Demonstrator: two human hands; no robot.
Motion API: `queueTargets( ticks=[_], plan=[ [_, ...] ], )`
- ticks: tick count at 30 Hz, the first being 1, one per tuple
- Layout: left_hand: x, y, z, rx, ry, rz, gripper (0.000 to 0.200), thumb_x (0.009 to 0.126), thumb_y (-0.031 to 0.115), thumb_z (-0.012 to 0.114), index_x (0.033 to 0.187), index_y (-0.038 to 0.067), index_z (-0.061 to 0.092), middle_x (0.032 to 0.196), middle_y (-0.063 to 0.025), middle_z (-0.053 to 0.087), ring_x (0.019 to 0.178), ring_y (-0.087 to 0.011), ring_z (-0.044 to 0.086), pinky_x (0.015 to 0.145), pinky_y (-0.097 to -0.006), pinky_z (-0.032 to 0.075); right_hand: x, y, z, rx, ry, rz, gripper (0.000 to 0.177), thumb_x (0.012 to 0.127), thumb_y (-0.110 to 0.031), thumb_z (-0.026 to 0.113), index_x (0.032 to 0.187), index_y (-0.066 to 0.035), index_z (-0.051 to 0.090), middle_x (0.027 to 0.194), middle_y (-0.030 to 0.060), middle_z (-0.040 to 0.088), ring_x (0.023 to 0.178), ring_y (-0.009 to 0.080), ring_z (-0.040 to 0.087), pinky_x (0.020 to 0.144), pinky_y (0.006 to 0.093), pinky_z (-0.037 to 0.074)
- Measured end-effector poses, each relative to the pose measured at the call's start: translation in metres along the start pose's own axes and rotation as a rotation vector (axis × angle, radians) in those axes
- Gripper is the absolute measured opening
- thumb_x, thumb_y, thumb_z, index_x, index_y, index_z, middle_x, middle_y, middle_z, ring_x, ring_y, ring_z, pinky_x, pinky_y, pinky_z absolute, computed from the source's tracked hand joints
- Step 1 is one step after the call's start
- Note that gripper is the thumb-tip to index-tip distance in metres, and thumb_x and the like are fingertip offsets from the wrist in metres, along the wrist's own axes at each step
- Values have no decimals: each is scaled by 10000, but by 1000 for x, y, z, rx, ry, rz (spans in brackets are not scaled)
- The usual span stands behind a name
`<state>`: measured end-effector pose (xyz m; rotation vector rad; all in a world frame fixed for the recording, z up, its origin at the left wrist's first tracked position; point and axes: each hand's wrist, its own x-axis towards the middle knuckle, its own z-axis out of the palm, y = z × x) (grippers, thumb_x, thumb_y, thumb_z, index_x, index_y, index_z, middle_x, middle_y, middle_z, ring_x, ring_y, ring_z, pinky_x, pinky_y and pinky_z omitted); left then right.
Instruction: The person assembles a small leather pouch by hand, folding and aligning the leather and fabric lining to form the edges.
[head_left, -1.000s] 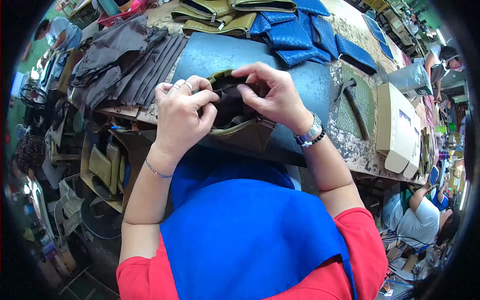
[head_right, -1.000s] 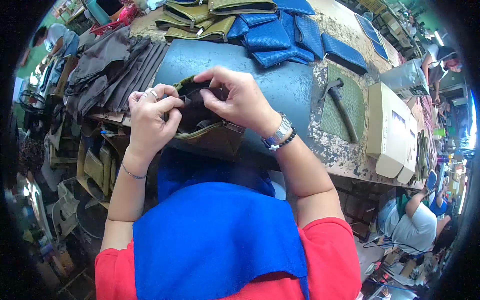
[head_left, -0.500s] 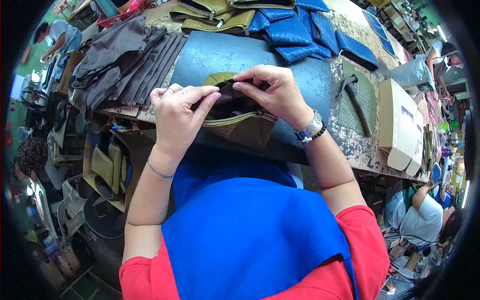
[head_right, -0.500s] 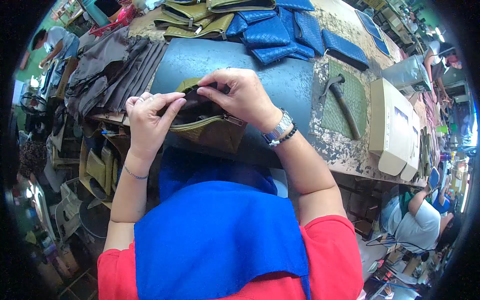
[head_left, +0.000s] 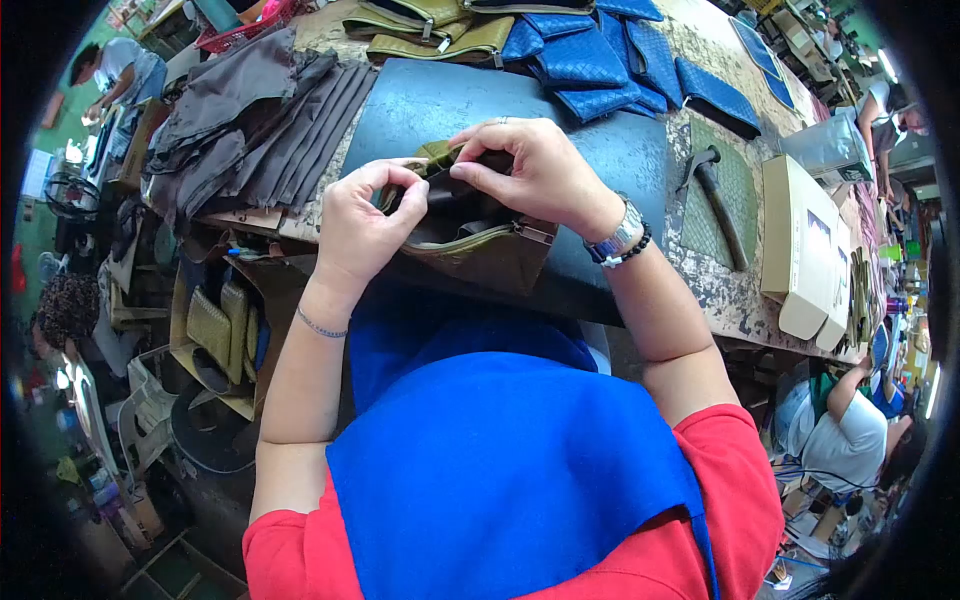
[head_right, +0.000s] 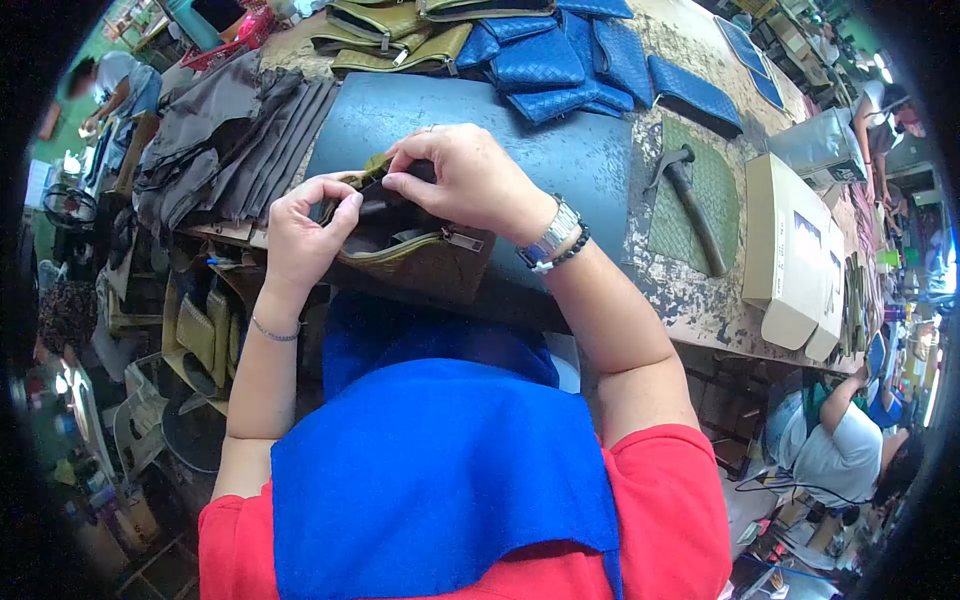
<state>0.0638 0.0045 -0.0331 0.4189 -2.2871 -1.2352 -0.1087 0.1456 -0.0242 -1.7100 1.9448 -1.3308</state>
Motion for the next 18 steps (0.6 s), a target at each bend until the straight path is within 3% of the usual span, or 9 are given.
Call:
queueTargets(
  ticks=[5, 8, 14, 17, 18],
  plan=[
    [1, 0, -2, 31, -26, -106, 117, 852, 93, 694, 838, -20, 668, 928, -78, 729, 861, -102, 625, 817, -270, 490, -1, 0, 2, 44, 8, 69, 177, 809, -196, 733, 850, -25, 714, 829, 139, 713, 747, 282, 688, 692, 349, 532],
    [1, -2, -1, 9, -39, -106, 104, 845, 82, 696, 815, -11, 660, 948, -84, 724, 848, -101, 621, 809, -260, 486, -2, -3, -2, 3, -65, 92, 129, 827, -120, 743, 862, -2, 704, 986, 129, 735, 827, 171, 692, 746, 288, 533],
    [1, -8, 1, 40, 21, 98, 98, 823, 49, 696, 761, 6, 633, 967, -81, 704, 821, -88, 601, 782, -241, 474, 1, -3, -1, -29, -54, 10, 152, 813, -127, 754, 805, 18, 706, 955, 122, 731, 809, 158, 682, 743, 286, 533],
    [1, -11, 4, -31, 35, -61, 105, 820, 50, 693, 759, -1, 625, 904, -66, 693, 794, -81, 584, 762, -242, 470, 1, -2, 2, 59, -54, 187, 173, 813, -140, 763, 818, 25, 710, 939, 117, 731, 809, 138, 670, 742, 278, 529],
    [1, -9, 5, -27, 34, -74, 110, 821, 53, 692, 758, -2, 621, 888, -64, 690, 786, -79, 580, 758, -241, 469, 1, 0, 3, 60, -28, 171, 186, 797, -175, 763, 814, 6, 720, 858, 123, 715, 740, 169, 664, 694, 295, 521]
  ],
)
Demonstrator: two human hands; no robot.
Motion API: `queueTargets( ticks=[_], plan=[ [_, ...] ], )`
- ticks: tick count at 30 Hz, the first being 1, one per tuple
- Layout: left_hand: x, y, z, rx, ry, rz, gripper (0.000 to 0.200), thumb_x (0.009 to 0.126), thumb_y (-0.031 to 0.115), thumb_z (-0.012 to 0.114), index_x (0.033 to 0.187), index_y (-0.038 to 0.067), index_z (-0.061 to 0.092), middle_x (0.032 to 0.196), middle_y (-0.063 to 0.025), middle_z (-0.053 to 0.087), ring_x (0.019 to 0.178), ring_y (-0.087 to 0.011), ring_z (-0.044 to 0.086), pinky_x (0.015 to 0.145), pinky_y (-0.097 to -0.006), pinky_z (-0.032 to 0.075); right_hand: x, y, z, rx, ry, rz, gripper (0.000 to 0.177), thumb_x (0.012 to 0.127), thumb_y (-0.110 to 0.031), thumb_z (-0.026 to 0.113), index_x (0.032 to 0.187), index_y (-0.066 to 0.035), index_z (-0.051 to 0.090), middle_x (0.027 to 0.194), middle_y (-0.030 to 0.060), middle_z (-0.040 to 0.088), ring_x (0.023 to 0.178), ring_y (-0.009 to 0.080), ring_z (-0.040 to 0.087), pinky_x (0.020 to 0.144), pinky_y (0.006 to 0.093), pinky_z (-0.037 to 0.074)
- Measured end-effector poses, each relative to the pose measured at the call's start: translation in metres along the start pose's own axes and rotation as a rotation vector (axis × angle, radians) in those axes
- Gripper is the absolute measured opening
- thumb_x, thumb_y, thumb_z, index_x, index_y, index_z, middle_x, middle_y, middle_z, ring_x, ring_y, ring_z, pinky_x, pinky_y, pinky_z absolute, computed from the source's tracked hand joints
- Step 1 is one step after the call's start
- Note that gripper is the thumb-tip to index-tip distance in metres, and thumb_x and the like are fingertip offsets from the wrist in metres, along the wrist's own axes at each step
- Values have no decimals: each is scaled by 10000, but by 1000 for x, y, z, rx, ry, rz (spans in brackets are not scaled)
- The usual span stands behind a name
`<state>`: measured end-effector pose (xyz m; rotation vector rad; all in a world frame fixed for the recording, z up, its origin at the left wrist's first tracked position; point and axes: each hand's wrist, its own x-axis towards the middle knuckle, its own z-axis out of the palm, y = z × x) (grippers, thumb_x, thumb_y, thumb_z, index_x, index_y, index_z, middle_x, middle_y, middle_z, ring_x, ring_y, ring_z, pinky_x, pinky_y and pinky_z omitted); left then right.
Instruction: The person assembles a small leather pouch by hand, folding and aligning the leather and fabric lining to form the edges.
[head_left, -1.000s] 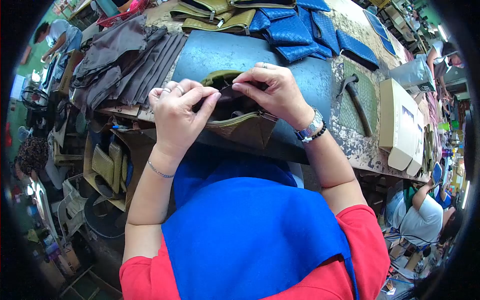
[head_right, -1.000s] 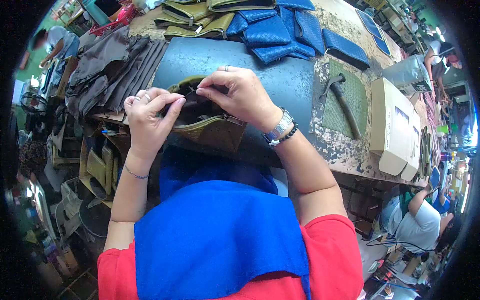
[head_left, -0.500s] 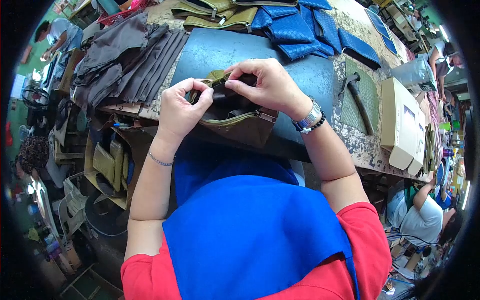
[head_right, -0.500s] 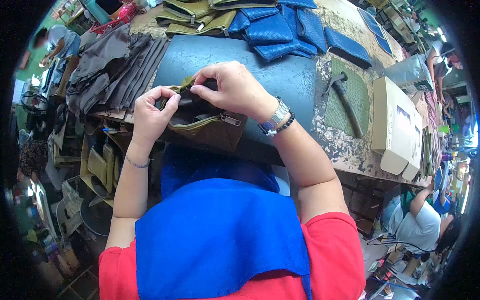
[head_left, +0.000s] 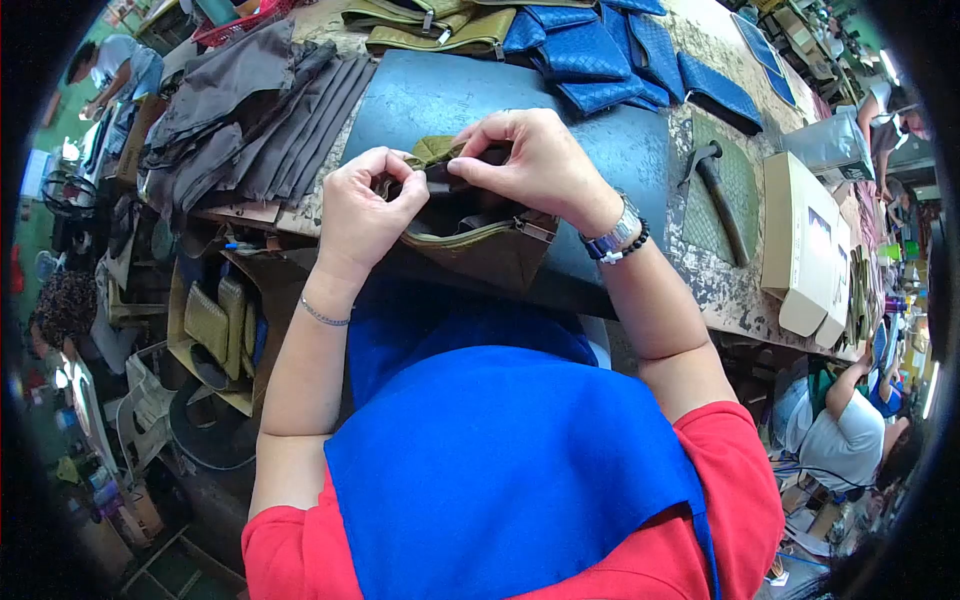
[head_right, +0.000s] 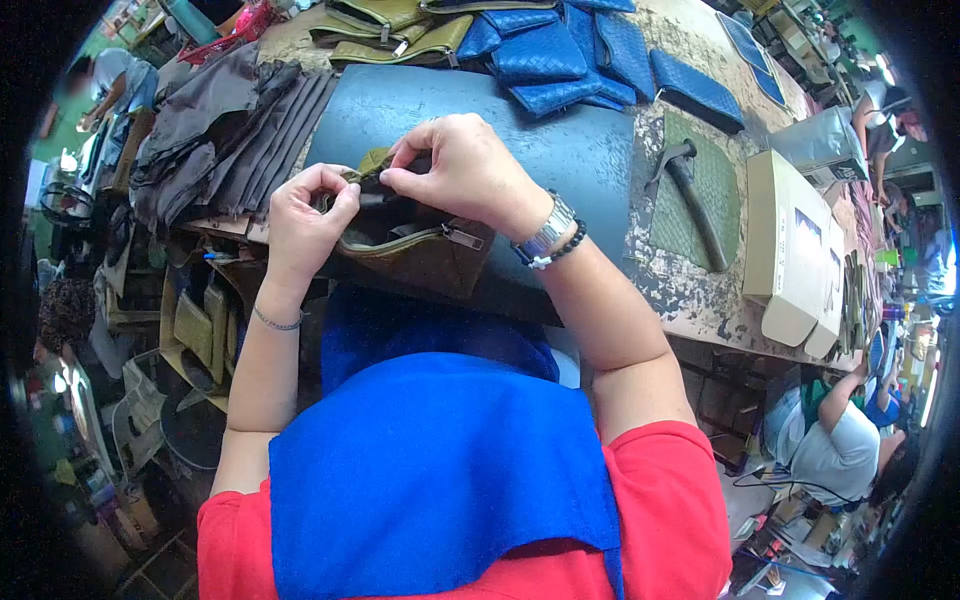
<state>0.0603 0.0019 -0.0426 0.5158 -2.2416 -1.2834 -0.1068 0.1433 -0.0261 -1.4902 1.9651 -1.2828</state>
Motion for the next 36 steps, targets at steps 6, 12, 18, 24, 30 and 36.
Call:
queueTargets(
  ticks=[6, 12, 18, 24, 30, 36],
  plan=[
    [4, -1, 2, 55, 29, -25, 153, 812, 82, 701, 725, 1, 605, 772, -34, 667, 694, -58, 536, 667, -236, 442, 0, 2, 4, -11, 66, -2, 230, 774, -266, 755, 800, -38, 737, 641, 139, 657, 565, 221, 634, 568, 329, 489],
    [5, -2, 6, 49, 50, -14, 185, 789, 107, 721, 700, 10, 592, 726, -29, 654, 627, -49, 507, 596, -237, 431, -2, -8, 2, -77, 30, 39, 192, 836, -181, 743, 833, 8, 712, 663, 49, 679, 572, 57, 572, 521, 246, 455],
    [6, 6, 5, 113, 21, -35, 121, 820, 69, 697, 801, -1, 600, 821, -50, 673, 762, -75, 582, 731, -251, 484, -1, -12, 3, -105, 74, 55, 221, 774, -264, 722, 778, -43, 716, 627, 134, 650, 578, 249, 652, 564, 347, 502],
    [10, 7, 5, 30, -84, 31, 204, 880, 78, 688, 1060, -14, 710, 933, -88, 724, 873, -110, 660, 797, -252, 509, -2, -13, 5, -140, 95, 25, 212, 784, -251, 718, 787, -39, 716, 700, 143, 674, 651, 287, 667, 618, 370, 521],
    [12, 13, 2, 108, -95, 7, 201, 893, 122, 712, 1035, -19, 733, 911, -82, 735, 867, -107, 663, 801, -248, 508, -17, -7, 10, -229, 261, -219, 170, 813, -211, 705, 810, -41, 712, 867, 158, 696, 780, 329, 674, 702, 404, 538],
    [14, 17, 2, 178, -109, -12, 196, 904, 146, 702, 993, -27, 728, 873, -67, 727, 813, -86, 637, 769, -243, 498, -25, -9, 8, -279, 307, -126, 178, 815, -217, 705, 807, -39, 702, 826, 157, 687, 757, 334, 667, 695, 409, 536]
  ],
)
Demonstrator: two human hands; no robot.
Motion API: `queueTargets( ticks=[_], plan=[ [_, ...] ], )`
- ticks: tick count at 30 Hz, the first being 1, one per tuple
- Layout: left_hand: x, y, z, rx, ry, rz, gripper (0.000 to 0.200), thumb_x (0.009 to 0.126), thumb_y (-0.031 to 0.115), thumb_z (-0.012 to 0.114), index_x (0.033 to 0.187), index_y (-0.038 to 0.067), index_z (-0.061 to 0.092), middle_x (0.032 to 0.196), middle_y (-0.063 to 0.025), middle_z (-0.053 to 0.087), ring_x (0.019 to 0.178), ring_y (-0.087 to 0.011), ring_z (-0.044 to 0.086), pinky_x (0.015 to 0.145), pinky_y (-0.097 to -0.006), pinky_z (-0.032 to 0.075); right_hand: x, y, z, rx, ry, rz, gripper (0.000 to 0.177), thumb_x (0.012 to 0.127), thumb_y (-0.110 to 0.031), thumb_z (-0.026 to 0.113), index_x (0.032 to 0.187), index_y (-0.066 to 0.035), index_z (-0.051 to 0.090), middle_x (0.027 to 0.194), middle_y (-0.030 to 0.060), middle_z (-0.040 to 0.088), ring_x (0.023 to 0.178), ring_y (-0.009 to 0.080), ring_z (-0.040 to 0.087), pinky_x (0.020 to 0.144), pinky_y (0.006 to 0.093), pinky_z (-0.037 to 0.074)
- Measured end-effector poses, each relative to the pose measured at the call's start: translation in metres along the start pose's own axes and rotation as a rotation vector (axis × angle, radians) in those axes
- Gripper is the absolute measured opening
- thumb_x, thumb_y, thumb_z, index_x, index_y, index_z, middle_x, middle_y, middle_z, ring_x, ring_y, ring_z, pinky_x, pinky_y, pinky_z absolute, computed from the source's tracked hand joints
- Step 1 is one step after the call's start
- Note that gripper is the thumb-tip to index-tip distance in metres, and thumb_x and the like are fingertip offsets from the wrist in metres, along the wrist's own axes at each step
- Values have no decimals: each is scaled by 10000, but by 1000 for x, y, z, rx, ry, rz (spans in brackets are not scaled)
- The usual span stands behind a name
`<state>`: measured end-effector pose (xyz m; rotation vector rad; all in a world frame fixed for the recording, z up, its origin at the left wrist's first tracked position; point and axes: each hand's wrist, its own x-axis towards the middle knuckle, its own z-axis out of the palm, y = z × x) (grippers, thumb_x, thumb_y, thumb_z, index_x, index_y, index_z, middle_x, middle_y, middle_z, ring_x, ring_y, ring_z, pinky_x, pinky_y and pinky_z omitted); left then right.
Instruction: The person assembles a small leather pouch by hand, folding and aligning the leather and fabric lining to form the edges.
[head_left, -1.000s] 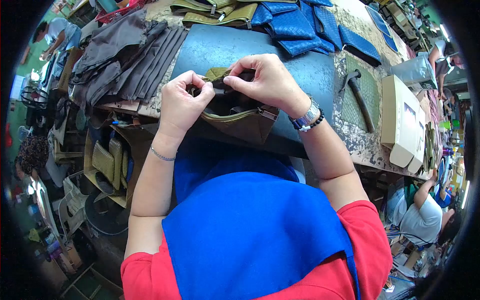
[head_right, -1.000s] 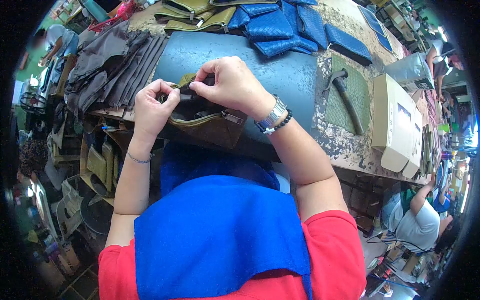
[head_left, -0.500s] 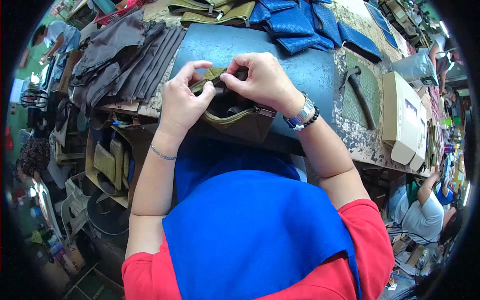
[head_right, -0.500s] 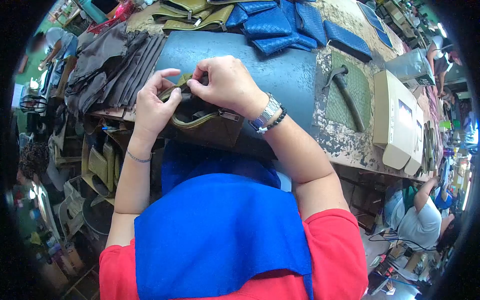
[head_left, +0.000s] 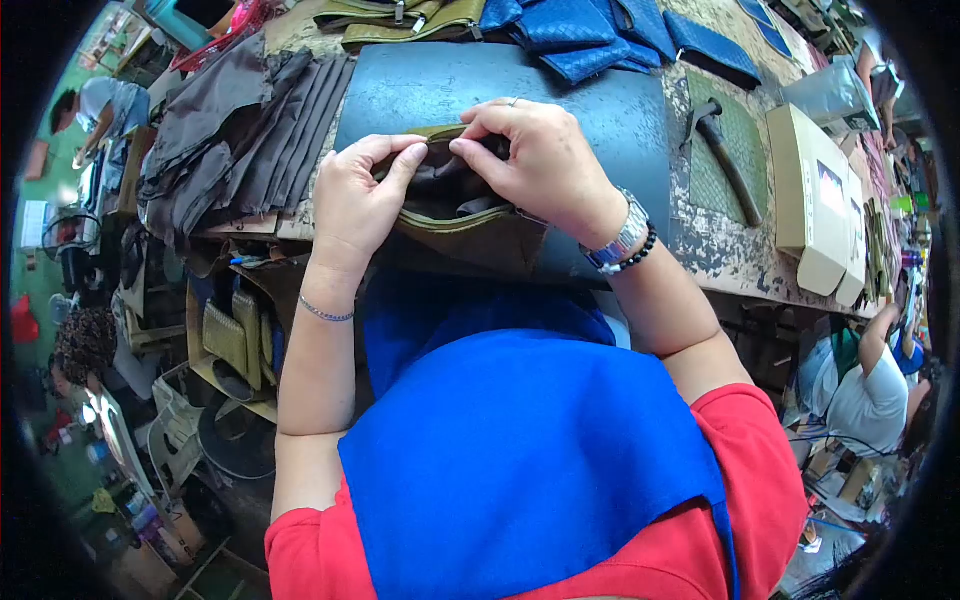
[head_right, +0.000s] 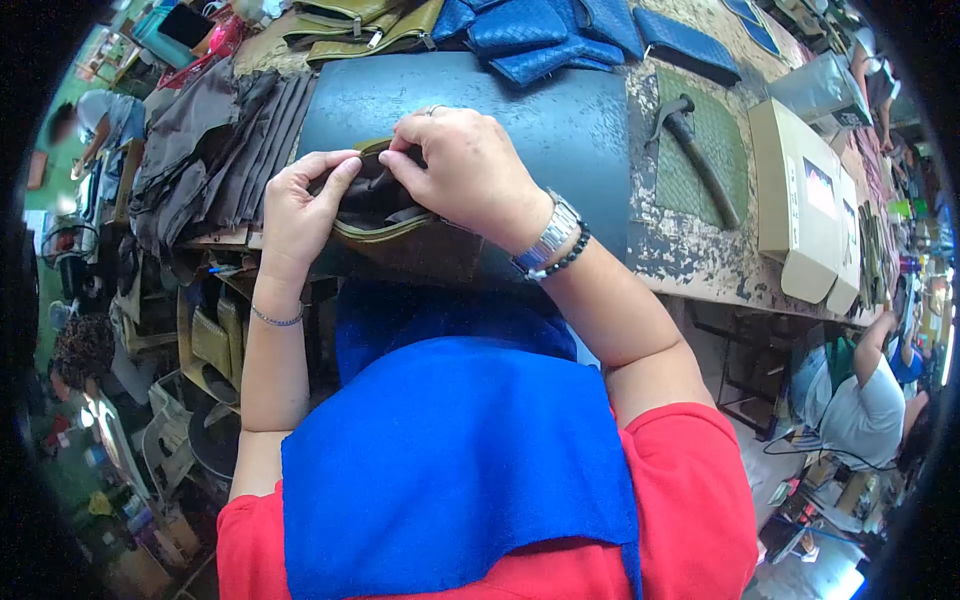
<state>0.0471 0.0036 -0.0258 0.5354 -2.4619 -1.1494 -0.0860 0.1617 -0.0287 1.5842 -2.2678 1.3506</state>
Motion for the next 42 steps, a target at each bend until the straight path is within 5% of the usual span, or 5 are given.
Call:
queueTargets(
  ticks=[8, 11, 14, 32, 42],
  plan=[
    [6, -1, 3, 46, -31, 42, 192, 910, 155, 695, 974, -23, 729, 859, -68, 731, 807, -76, 638, 761, -245, 499, 2, 5, 6, 32, 25, 72, 199, 805, -240, 697, 826, -43, 718, 787, 166, 683, 747, 335, 669, 700, 419, 535],
    [6, 2, 4, 104, -21, 45, 202, 896, 294, 696, 964, 115, 759, 860, -55, 736, 770, -202, 688, 1052, -496, 361, 2, 4, 1, -13, -3, 100, 157, 810, -168, 736, 849, -18, 713, 862, 129, 727, 774, 287, 697, 699, 339, 547],
    [9, -1, 5, 186, -3, 92, 205, 907, 334, 681, 956, 153, 766, 884, -21, 736, 814, -209, 684, 1085, -605, 269, -3, 2, -1, -12, 5, 49, 164, 814, -177, 730, 847, -18, 706, 894, 135, 727, 783, 298, 694, 706, 347, 549],
    [14, 4, 6, 226, -61, 73, 228, 939, 333, 628, 932, 125, 720, 828, -31, 707, 720, -221, 641, 1084, -583, 284, -5, 8, 1, 30, 74, 132, 155, 808, -173, 725, 837, -21, 715, 773, 156, 694, 703, 276, 688, 649, 341, 538],
    [40, 19, -11, 475, -107, 480, 139, 924, 245, 637, 912, 116, 687, 858, -50, 695, 832, -272, 666, 1056, -656, 277, 21, 17, -24, 81, -174, -16, 173, 850, -164, 710, 920, -7, 689, 763, 150, 681, 741, 241, 696, 681, 327, 544]
  ],
)
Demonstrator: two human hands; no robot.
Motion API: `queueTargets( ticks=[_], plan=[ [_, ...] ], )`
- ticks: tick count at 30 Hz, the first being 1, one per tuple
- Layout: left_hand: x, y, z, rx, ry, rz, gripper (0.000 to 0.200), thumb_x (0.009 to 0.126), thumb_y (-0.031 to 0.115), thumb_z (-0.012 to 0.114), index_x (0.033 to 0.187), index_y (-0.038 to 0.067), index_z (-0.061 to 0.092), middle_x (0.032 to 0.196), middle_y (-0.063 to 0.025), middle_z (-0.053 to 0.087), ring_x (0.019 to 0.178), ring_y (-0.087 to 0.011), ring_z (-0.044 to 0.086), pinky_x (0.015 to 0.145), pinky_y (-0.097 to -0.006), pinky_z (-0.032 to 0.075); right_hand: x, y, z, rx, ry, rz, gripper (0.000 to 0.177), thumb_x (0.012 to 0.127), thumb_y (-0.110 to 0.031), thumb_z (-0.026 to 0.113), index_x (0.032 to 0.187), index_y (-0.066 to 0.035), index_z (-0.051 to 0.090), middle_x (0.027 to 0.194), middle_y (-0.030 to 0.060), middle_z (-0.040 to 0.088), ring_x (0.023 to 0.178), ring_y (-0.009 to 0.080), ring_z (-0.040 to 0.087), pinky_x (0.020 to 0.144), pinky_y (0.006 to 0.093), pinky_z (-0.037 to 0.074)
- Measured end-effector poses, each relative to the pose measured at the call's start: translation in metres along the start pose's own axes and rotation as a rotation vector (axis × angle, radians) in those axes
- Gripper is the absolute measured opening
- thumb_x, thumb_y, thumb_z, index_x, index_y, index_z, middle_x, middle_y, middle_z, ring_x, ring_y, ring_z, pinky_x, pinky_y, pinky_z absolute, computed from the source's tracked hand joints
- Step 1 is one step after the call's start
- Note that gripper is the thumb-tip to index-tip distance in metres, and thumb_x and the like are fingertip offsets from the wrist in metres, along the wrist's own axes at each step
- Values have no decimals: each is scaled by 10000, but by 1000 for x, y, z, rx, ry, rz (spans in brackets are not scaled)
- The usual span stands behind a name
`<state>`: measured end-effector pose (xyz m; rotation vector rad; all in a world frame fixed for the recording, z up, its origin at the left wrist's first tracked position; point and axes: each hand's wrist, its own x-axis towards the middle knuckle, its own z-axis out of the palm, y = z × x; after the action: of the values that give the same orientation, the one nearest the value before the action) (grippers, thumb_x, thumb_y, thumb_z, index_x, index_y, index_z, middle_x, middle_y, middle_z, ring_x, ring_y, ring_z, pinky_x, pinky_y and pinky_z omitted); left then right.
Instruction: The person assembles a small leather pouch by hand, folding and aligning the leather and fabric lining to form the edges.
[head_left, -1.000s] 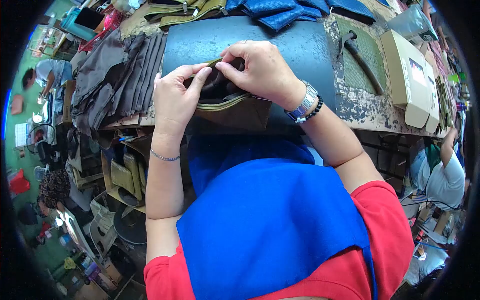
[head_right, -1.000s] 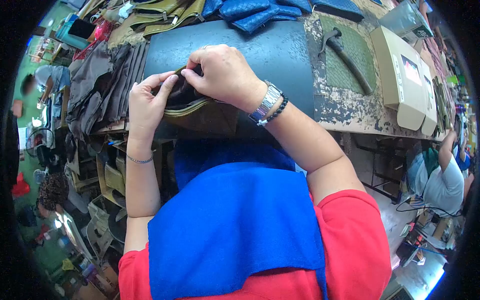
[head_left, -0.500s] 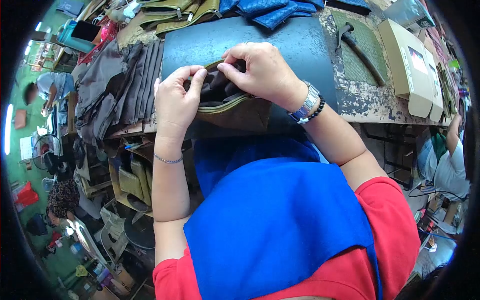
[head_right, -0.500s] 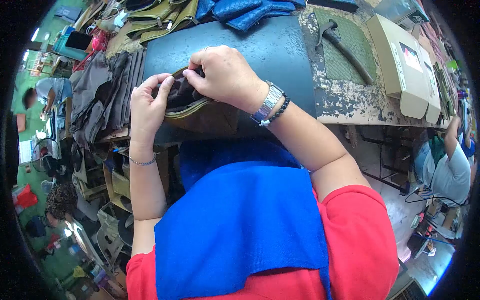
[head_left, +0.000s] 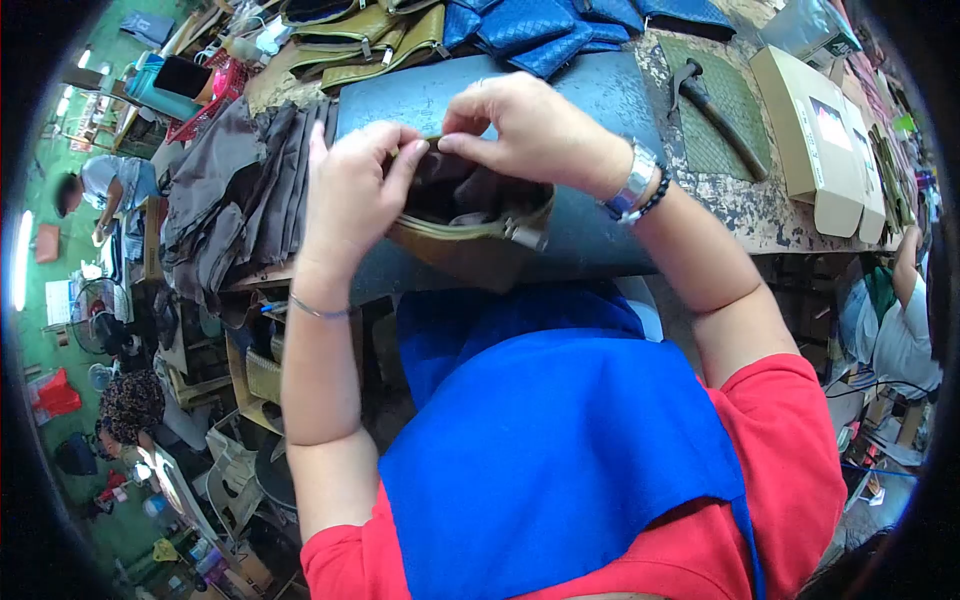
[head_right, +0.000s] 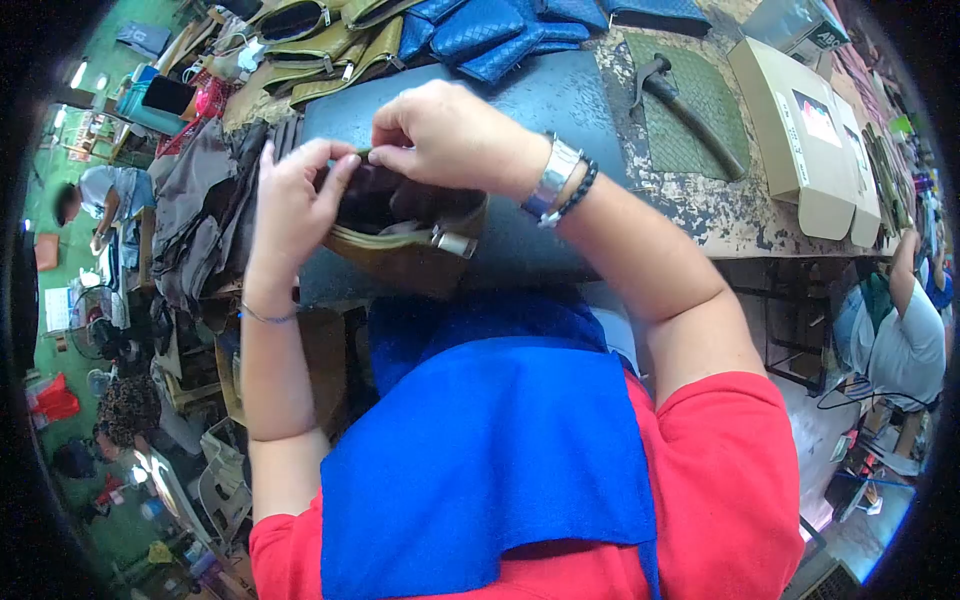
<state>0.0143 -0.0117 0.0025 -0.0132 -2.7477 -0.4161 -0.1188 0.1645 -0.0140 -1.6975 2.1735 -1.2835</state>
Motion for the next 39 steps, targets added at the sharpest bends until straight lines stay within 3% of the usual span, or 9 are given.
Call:
queueTargets(
  ticks=[6, 9, 11, 19, 26, 30, 33, 37, 39],
  plan=[
    [23, -3, -5, 61, 5, 38, 256, 862, 301, 711, 1031, 124, 636, 1001, -38, 681, 984, -245, 645, 1044, -609, 307, 5, 1, -14, -99, 17, 75, 136, 831, -135, 659, 853, -3, 637, 752, 124, 663, 685, 199, 650, 630, 318, 511],
    [14, -6, 11, 16, 56, -57, 370, 808, 299, 757, 1084, 118, 589, 1066, -60, 647, 992, -276, 629, 945, -494, 406, -4, 16, -10, -83, 73, 76, 163, 815, -132, 647, 928, -16, 634, 859, 100, 683, 817, 181, 667, 694, 304, 515],
    [6, -5, 19, -71, 117, -107, 360, 802, 290, 759, 1069, 114, 593, 1038, -69, 638, 975, -294, 623, 890, -452, 431, -6, 12, -10, 56, 86, 82, 318, 821, -115, 633, 1125, -22, 629, 1057, 81, 696, 1018, 177, 658, 795, 293, 512],
    [-1, 4, 19, 189, 248, -9, 172, 803, 247, 742, 928, 143, 685, 961, -21, 639, 922, -240, 609, 877, -402, 413, 25, 14, -9, -88, -139, 10, 239, 874, -176, 705, 1032, 2, 699, 874, 149, 710, 771, 225, 700, 710, 324, 560],
    [3, 5, 21, 168, 278, 170, 120, 829, 247, 736, 881, 143, 708, 817, -33, 667, 799, -219, 635, 858, -371, 417, 26, 16, -10, -179, -79, -86, 191, 854, -172, 723, 979, -28, 729, 881, 140, 704, 810, 275, 687, 750, 340, 549],
    [3, 14, 17, 5, 85, -115, 173, 861, 303, 703, 836, 132, 714, 650, -27, 645, 719, -237, 653, 862, -389, 426, 26, 22, -10, -195, -40, -84, 195, 861, -182, 724, 974, -24, 733, 880, 141, 703, 805, 279, 685, 741, 340, 546],
    [6, 22, 5, -98, -19, -308, 202, 851, 325, 710, 806, 129, 725, 712, -31, 680, 733, -226, 657, 813, -372, 436, 26, 24, -12, -200, -50, -94, 198, 868, -184, 721, 983, -24, 735, 879, 143, 702, 803, 275, 684, 737, 340, 544],
    [7, 3, 22, -160, 325, -36, 202, 843, 273, 742, 860, 72, 746, 837, -109, 725, 859, -255, 693, 824, -366, 502, 26, 31, -12, -203, -20, -155, 193, 880, -177, 706, 987, -20, 736, 878, 148, 699, 803, 284, 680, 737, 341, 540],
    [7, -7, 33, -326, 308, -102, 183, 873, 208, 738, 903, 27, 742, 847, -70, 725, 802, -158, 670, 746, -282, 505, 26, 34, -13, -229, -5, -179, 188, 888, -173, 696, 986, -18, 734, 879, 149, 697, 804, 292, 677, 740, 342, 539]
  ],
)
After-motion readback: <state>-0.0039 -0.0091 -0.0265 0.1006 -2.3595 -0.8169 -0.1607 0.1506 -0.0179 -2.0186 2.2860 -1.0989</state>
